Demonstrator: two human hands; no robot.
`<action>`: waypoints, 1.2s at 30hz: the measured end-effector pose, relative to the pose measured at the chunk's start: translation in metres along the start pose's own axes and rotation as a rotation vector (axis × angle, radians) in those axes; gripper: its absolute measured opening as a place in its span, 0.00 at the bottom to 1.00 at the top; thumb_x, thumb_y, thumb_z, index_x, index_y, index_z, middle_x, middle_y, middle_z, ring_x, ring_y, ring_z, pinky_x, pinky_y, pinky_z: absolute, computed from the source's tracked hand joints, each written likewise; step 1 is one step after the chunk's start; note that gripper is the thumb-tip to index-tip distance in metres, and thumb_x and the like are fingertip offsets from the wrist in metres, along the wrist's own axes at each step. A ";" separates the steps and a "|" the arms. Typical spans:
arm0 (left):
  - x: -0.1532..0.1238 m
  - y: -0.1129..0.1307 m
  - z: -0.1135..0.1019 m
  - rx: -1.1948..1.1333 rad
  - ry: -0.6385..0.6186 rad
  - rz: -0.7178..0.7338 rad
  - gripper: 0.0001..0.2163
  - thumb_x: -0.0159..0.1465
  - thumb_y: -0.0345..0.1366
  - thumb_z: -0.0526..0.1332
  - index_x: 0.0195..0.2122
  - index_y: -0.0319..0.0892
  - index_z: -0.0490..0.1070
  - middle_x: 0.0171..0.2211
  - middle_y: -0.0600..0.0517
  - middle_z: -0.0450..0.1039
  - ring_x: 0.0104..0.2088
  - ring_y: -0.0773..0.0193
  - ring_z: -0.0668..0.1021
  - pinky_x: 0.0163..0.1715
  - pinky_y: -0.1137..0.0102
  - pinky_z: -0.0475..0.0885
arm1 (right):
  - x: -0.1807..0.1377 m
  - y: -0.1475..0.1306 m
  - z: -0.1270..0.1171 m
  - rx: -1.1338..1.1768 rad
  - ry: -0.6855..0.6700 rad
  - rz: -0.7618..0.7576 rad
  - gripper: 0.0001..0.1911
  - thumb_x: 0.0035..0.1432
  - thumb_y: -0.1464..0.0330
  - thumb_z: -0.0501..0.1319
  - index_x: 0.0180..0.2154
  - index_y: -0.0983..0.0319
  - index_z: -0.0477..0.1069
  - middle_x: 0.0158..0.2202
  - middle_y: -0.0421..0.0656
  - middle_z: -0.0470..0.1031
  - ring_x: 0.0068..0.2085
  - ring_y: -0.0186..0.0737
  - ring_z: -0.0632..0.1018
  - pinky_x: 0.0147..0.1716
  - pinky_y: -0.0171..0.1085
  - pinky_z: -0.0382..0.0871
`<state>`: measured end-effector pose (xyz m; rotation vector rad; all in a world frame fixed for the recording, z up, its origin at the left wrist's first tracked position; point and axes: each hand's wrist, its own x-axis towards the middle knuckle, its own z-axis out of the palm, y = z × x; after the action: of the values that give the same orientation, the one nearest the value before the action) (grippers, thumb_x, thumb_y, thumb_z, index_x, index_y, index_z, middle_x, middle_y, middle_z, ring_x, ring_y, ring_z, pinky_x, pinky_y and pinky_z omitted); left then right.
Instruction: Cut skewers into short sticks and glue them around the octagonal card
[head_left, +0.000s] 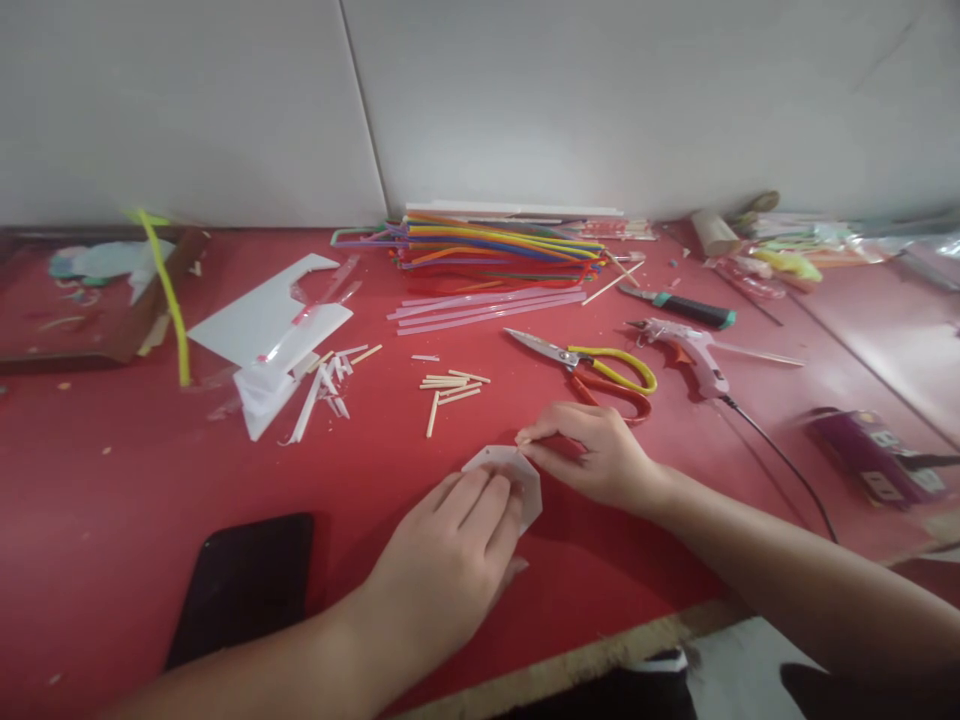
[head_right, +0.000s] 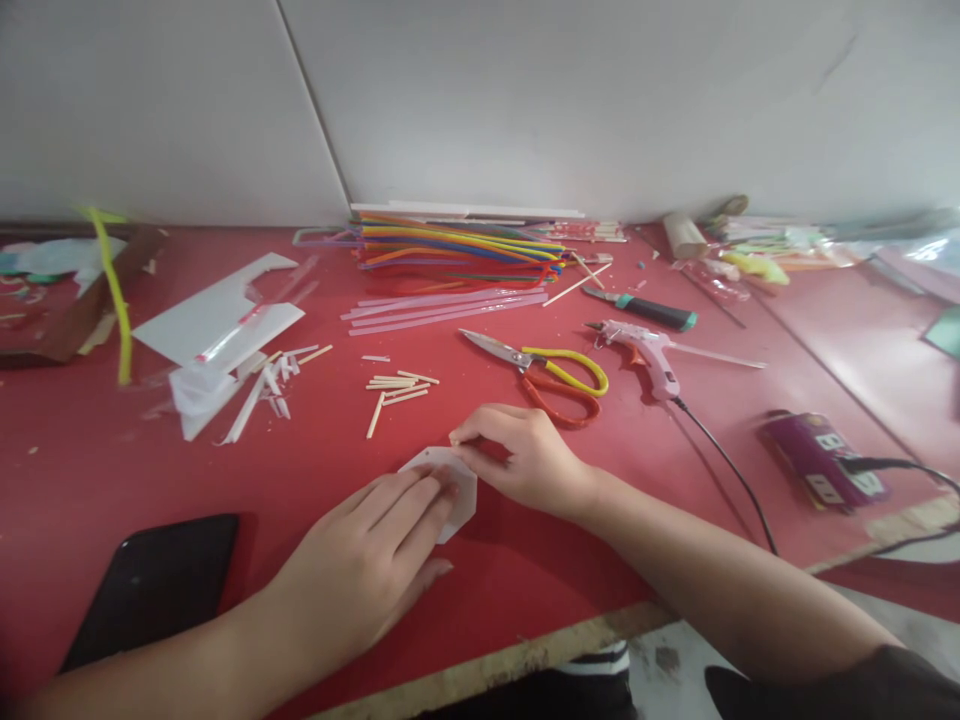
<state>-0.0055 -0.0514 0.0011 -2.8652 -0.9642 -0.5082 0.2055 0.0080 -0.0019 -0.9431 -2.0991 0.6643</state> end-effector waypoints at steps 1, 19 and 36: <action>0.000 0.000 0.000 0.001 0.005 0.000 0.18 0.62 0.38 0.62 0.50 0.32 0.73 0.46 0.42 0.78 0.44 0.49 0.78 0.45 0.59 0.74 | 0.000 0.000 0.000 -0.001 0.004 -0.004 0.02 0.58 0.74 0.63 0.35 0.63 0.74 0.31 0.43 0.79 0.33 0.32 0.79 0.33 0.30 0.74; 0.001 0.000 0.000 0.004 -0.003 -0.009 0.16 0.64 0.37 0.59 0.49 0.32 0.72 0.45 0.43 0.77 0.43 0.50 0.77 0.45 0.59 0.73 | 0.002 -0.003 -0.001 -0.039 -0.027 -0.011 0.02 0.59 0.73 0.61 0.36 0.63 0.72 0.31 0.42 0.79 0.32 0.32 0.79 0.33 0.30 0.73; 0.003 0.001 0.000 -0.017 -0.003 -0.004 0.14 0.64 0.35 0.59 0.48 0.32 0.72 0.44 0.42 0.77 0.44 0.48 0.78 0.44 0.57 0.74 | 0.001 -0.006 -0.001 -0.001 -0.052 0.037 0.03 0.60 0.73 0.61 0.36 0.62 0.73 0.33 0.43 0.80 0.34 0.35 0.80 0.35 0.32 0.74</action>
<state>-0.0033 -0.0505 0.0023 -2.8800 -0.9716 -0.5144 0.2039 0.0055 0.0030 -0.9770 -2.1321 0.7132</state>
